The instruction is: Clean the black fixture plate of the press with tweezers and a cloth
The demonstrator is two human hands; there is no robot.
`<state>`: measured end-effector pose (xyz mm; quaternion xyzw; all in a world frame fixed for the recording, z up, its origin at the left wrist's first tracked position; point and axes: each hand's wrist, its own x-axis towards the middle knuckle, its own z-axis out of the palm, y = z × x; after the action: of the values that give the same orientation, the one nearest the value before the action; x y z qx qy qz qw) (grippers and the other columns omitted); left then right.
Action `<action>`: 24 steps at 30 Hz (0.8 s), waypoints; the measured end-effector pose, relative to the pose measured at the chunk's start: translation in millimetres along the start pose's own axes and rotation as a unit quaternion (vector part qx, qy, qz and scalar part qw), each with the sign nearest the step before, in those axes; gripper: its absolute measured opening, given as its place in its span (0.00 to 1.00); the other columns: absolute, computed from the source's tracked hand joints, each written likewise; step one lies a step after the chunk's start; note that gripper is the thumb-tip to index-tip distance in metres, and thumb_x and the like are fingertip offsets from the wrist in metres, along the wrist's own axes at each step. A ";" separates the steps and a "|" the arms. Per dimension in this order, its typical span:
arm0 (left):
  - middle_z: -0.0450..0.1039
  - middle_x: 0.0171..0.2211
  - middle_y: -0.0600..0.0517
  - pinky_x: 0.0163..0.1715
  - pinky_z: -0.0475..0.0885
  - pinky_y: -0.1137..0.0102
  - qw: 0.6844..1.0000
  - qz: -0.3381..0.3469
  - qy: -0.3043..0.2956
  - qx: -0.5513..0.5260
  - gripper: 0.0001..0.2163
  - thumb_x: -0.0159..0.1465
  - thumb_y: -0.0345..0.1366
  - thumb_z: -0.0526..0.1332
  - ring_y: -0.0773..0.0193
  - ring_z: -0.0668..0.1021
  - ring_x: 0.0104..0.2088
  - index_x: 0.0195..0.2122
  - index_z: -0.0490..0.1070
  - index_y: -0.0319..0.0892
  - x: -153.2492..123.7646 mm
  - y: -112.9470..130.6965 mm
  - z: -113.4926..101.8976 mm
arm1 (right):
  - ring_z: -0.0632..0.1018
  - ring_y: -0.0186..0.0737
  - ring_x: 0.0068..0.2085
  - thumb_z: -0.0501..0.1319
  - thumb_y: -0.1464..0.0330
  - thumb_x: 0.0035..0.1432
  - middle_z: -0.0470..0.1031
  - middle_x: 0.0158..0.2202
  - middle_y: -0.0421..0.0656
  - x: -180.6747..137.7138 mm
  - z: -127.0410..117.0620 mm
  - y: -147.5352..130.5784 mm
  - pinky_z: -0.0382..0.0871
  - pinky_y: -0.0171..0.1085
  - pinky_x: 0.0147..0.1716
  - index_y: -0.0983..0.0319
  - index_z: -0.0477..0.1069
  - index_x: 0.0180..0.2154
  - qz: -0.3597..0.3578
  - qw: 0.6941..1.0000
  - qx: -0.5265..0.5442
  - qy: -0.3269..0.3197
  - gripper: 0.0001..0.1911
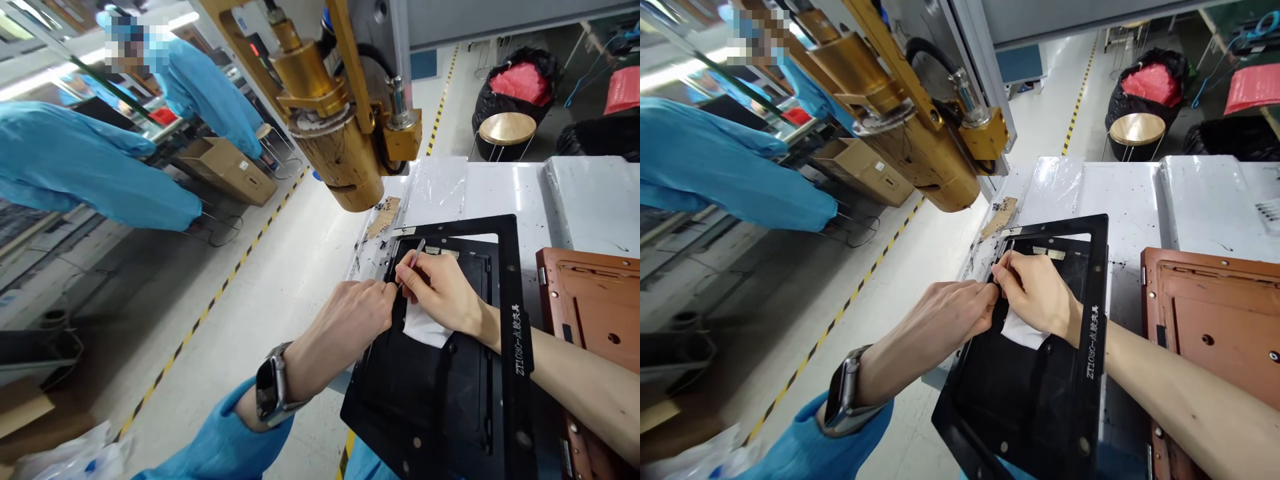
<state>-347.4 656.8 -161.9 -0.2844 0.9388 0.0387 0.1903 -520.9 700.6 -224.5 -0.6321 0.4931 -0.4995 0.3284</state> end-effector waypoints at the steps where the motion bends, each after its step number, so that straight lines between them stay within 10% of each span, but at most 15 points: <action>1: 0.72 0.34 0.53 0.30 0.60 0.60 1.000 0.004 0.002 0.003 0.08 0.72 0.25 0.51 0.53 0.79 0.34 0.40 0.67 0.44 0.2 -0.6 0.4 | 0.76 0.38 0.29 0.54 0.68 0.75 0.75 0.30 0.40 -0.2 -0.2 -0.6 0.66 0.37 0.29 0.63 0.71 0.33 -0.001 1.000 0.002 -0.002 0.15; 15: 0.67 0.32 0.58 0.30 0.55 0.64 0.981 0.058 0.077 -0.168 0.05 0.69 0.28 0.56 0.64 0.68 0.29 0.38 0.61 0.44 0.6 -26.8 24.7 | 0.70 0.35 0.25 0.53 0.67 0.76 0.69 0.24 0.37 5.6 -11.9 -35.1 0.60 0.37 0.29 0.61 0.65 0.28 -0.002 0.995 -0.100 -0.022 0.20; 21: 0.56 0.26 0.62 0.28 0.56 0.70 0.921 0.060 0.164 -0.349 0.05 0.67 0.28 0.57 0.70 0.60 0.25 0.38 0.61 0.45 -45.6 -49.4 26.2 | 0.80 0.55 0.40 0.60 0.70 0.75 0.77 0.33 0.50 37.4 -1.1 -82.1 0.64 0.42 0.36 0.64 0.72 0.30 0.143 0.843 -0.460 -0.239 0.17; 24: 0.57 0.27 0.62 0.24 0.58 0.74 0.888 0.108 0.196 -0.401 0.09 0.63 0.22 0.53 0.72 0.61 0.24 0.36 0.59 0.46 -100.9 -38.1 33.2 | 0.81 0.58 0.41 0.65 0.72 0.71 0.77 0.32 0.53 49.7 5.4 -92.8 0.69 0.41 0.37 0.65 0.72 0.26 0.167 0.832 -0.450 -0.278 0.18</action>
<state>-238.1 683.3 -152.9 -0.2349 0.8866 0.3756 -0.1332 -487.6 680.5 -126.5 -0.7300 0.6496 0.0374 0.2091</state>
